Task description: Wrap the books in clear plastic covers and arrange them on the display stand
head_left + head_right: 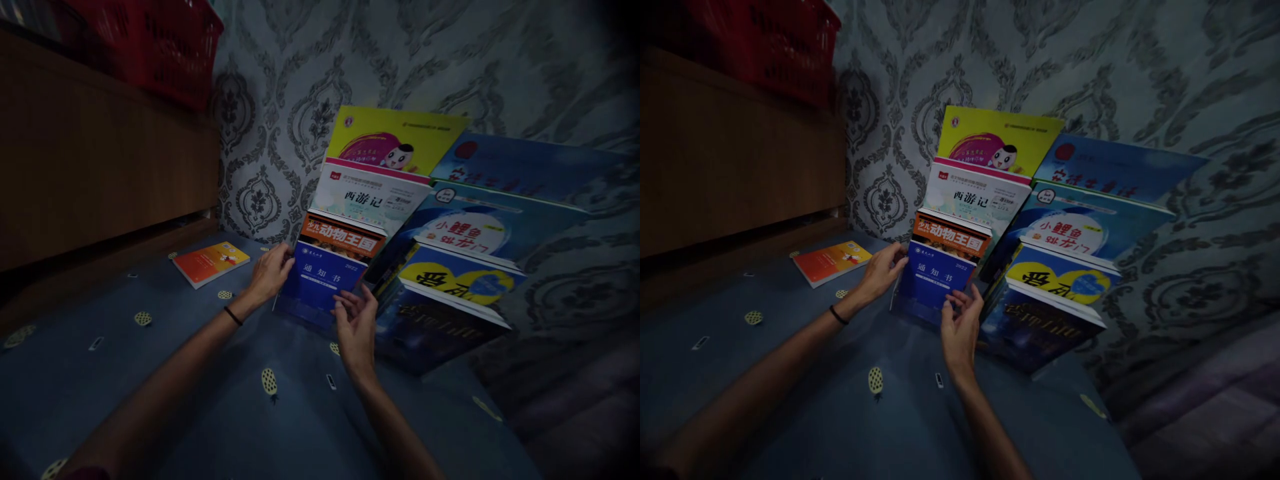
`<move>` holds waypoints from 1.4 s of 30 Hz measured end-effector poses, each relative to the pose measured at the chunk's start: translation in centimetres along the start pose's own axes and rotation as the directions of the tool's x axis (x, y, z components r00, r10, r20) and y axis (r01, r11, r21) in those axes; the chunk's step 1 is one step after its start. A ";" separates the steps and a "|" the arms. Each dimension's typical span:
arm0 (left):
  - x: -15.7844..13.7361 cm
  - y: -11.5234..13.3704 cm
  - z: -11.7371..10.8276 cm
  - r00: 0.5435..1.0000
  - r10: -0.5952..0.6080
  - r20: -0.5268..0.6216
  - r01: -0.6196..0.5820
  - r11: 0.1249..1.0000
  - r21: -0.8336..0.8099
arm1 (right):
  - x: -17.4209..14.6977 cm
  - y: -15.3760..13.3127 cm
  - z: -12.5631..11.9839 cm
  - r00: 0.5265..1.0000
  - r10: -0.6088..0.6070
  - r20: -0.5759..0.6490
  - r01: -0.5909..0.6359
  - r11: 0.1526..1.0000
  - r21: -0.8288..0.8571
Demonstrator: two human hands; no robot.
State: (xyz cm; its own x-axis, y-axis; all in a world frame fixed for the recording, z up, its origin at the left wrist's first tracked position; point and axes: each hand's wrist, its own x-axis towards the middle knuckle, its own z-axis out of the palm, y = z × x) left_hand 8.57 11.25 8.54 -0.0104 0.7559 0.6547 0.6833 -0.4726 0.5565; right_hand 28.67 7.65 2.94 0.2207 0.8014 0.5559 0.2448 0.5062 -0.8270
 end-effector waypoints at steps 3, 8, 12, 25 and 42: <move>0.1 -0.1 0.0 1.000 0.002 0.003 -0.002 1.000 -0.015 | -0.5 -1.1 0.3 0.998 -0.051 -0.031 0.049 0.996 -0.078; 0.2 -0.6 -0.2 1.000 0.016 0.019 -0.015 0.998 -0.055 | 0.5 -3.6 1.7 0.957 -0.234 0.171 0.273 0.927 -0.259; 0.3 -1.0 -0.3 0.998 0.034 0.044 -0.030 0.995 -0.092 | 2.6 -4.9 3.7 0.871 -0.347 0.347 0.463 0.814 -0.349; 0.2 -2.8 -0.5 0.985 0.113 0.132 -0.093 0.985 -0.148 | 3.7 -3.9 5.3 0.845 -0.398 0.356 0.532 0.567 -0.629; -1.1 -3.6 0.5 0.965 0.226 0.134 -0.211 0.970 -0.119 | 3.7 -4.2 5.5 0.834 -0.421 0.357 0.549 0.576 -0.606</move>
State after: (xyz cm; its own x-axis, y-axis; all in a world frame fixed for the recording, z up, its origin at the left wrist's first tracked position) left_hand 6.51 12.35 5.60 0.2420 0.6833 0.6889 0.5786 -0.6716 0.4629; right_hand 23.25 10.24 7.94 -0.2558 0.5693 0.7813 0.8339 0.5388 -0.1195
